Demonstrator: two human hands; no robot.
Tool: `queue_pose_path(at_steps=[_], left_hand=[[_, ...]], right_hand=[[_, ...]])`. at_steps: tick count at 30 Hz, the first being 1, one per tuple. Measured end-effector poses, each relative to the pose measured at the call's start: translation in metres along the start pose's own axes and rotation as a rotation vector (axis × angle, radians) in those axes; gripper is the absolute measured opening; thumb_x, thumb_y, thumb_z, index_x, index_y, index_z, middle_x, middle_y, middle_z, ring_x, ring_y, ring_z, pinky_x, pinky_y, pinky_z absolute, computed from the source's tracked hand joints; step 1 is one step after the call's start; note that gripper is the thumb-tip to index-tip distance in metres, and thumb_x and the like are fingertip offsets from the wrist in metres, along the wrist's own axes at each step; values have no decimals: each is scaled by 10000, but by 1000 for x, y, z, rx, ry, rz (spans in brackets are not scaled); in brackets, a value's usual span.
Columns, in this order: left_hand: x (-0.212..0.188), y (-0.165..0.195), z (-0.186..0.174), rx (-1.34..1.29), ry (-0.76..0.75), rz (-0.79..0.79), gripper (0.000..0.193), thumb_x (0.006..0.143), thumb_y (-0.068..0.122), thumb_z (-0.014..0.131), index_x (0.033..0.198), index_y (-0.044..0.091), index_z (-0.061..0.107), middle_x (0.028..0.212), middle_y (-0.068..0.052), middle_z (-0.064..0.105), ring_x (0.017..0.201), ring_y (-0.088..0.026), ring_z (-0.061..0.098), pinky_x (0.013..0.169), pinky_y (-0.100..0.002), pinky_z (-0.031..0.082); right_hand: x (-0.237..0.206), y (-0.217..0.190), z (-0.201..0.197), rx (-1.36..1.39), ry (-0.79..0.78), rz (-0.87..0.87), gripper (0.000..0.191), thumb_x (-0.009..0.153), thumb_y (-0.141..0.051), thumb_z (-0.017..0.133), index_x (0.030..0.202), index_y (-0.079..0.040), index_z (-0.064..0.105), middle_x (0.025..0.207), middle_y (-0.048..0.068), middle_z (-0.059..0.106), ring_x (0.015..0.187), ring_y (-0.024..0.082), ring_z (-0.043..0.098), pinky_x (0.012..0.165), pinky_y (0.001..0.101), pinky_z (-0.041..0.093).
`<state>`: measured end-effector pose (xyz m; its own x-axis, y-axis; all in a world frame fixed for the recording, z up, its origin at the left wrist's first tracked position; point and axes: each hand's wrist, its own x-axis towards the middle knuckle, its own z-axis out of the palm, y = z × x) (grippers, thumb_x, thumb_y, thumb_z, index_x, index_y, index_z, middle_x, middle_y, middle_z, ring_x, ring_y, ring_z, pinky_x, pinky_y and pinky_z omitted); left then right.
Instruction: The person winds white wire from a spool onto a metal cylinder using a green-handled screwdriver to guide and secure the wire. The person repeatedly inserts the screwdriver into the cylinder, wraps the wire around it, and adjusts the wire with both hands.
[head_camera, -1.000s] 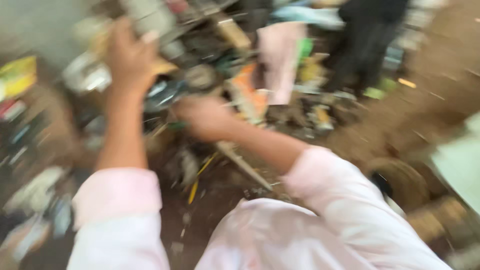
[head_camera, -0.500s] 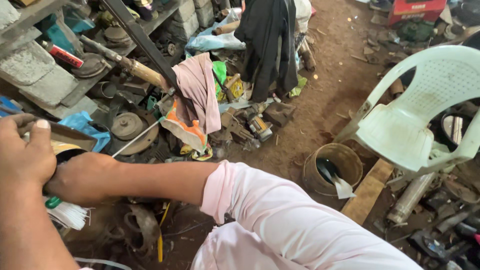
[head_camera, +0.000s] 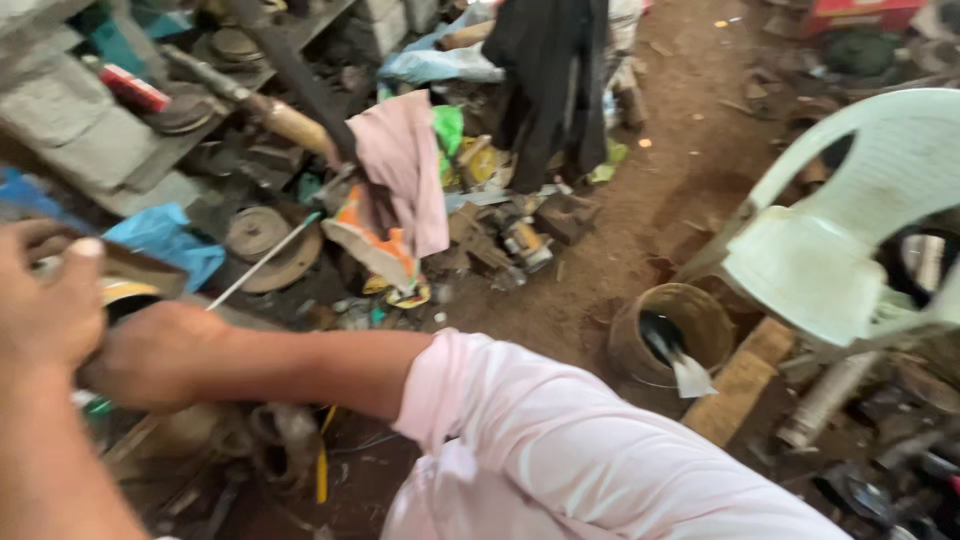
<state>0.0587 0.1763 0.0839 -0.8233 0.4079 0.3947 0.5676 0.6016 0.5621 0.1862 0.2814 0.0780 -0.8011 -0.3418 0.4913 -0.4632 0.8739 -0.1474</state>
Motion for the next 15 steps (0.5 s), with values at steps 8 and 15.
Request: queue_pose_path(at_steps=[8,15], left_hand=[[7,54,-14,155,126,144,411,890,347,788,1135,34,684,1033,-242,723,996,-472,662,848,-567,508],[-4,56,-30,56,216,227,353,921,331,734,1135,58,674,941,-161,770,913,-414,710,846,-540,528]], right_hand=[[6,30,40,-174,58,-110,96,759,-225,668,702,-158,706,695,112,718,604,294,703,494,471,523],[-38,-4,-26,104,225,-70,297,811,-201,712,1066,-60,654,995,163,705,593,371,658,475,482,499]])
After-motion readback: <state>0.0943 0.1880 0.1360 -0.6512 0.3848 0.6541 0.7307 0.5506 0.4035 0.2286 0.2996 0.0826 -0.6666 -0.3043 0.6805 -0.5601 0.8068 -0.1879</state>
